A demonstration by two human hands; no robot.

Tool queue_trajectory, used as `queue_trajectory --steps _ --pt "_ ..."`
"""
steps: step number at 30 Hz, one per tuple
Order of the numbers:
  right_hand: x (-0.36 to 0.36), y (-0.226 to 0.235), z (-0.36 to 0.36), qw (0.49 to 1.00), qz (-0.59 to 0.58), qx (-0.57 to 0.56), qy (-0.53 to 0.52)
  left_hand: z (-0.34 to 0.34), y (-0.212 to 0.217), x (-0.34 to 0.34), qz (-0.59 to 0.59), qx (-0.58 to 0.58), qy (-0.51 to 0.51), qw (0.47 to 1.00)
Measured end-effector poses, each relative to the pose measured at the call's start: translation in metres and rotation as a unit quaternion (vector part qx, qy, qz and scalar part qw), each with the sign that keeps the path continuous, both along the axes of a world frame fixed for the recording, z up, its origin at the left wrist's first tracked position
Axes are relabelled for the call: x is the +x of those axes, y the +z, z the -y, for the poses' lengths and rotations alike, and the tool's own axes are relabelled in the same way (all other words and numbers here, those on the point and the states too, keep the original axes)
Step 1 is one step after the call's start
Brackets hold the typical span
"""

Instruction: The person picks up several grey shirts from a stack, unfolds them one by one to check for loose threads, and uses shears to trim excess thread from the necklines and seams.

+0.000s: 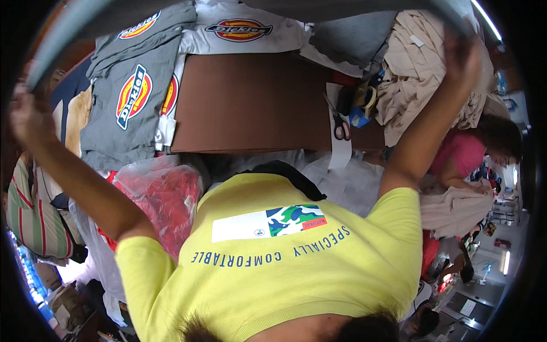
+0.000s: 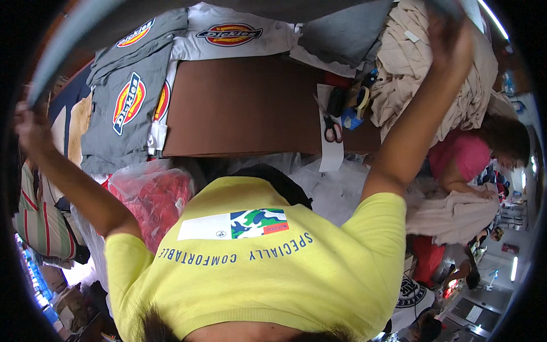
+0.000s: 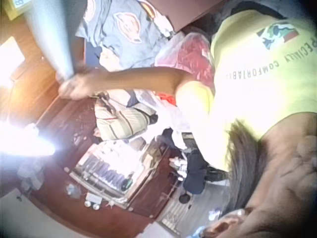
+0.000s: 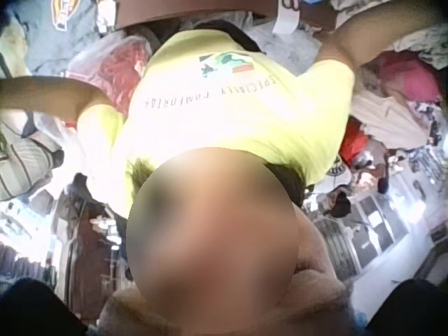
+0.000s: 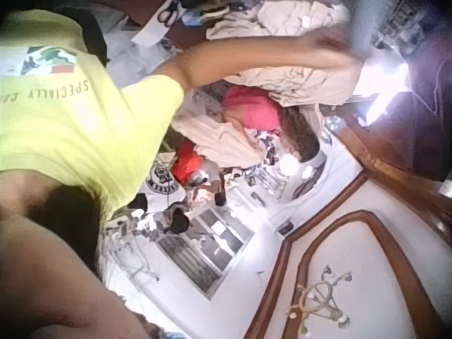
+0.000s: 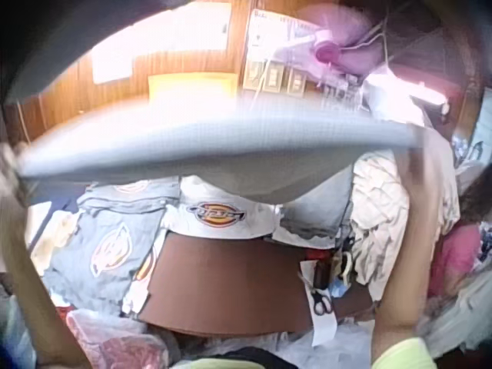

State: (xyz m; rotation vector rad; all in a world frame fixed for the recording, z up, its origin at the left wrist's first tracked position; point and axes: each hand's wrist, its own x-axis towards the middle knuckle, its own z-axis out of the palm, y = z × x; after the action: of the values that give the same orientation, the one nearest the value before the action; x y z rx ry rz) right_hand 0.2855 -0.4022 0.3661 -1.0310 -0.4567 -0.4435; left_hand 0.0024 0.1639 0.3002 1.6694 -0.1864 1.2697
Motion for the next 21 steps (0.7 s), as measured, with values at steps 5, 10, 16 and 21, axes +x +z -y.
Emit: queue_trajectory --steps 5,10,16,21 --pt "-0.040 -0.248 0.025 0.934 -0.319 -0.072 0.142 0.035 -0.253 -0.002 -0.176 -0.419 -0.126 0.882" --pt "-0.092 -0.369 0.017 0.862 -0.472 -0.160 0.095 0.081 -0.326 -0.024 -0.347 -0.364 0.013 0.864" --pt "-0.143 -0.380 -0.013 0.784 -0.071 -0.591 -0.174 0.144 -0.301 -0.014 -0.426 0.064 0.216 0.876" --pt "-0.158 -0.382 -0.089 0.684 0.136 -0.717 0.003 0.232 -0.308 0.019 -0.431 0.300 0.002 0.851"
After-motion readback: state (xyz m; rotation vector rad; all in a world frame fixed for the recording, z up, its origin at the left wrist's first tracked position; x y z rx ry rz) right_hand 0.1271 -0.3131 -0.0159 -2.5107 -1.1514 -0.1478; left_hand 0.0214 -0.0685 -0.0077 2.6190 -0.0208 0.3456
